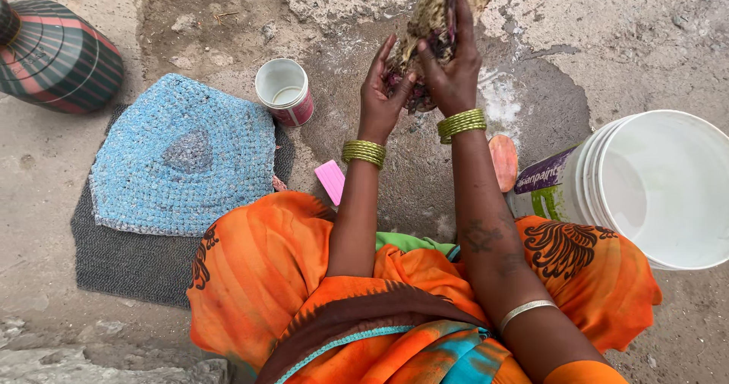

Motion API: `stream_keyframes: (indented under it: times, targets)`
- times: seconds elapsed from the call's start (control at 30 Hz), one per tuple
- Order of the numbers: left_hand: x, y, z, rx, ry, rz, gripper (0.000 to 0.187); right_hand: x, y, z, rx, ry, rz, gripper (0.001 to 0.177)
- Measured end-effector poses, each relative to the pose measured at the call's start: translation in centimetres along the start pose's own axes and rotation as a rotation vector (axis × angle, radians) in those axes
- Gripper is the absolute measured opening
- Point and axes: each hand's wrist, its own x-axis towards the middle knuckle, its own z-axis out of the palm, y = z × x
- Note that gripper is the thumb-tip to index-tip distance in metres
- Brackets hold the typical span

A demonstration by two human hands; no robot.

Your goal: The person washes a circular woven mat by hand on a paved surface. They apply water from a bucket using a cup, scrub the mat with a brush and soap, and wring the mat out.

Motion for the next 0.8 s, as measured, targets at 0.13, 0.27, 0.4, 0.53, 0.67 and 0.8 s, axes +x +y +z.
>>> stream_keyframes:
  times: [0.13,0.27,0.4,0.53,0.67,0.8]
  targets:
    - [-5.6,-12.1,1.9,0.052,0.152,-0.873,0.053,-5.1,6.9,1.5,-0.378,-0.383,0.587,0.09]
    - [-16.2,-21.7,3.0,-0.23,0.289,-1.306,0.045,-17.8,13.3,2.3,-0.484,-1.029,1.105,0.062]
    - [-18.6,-24.5,2.4,-0.334,0.317,-1.401,0.055,-24.6,17.8,3.9,-0.642,-0.998,0.813,0.073]
    - [-17.8,-24.4,2.0,-0.329,0.298,-1.403,0.065,-23.5,19.7,3.5,-0.492,-0.939,0.968,0.079]
    - [-16.0,-24.0,1.5,-0.229,0.332,-1.367,0.076,-25.7,17.5,3.6,-0.564,-0.938,0.897,0.08]
    - [-13.1,-22.2,0.6,-0.261,0.334,-1.28,0.09,-26.2,17.0,4.2,-0.73,-1.024,0.848,0.093]
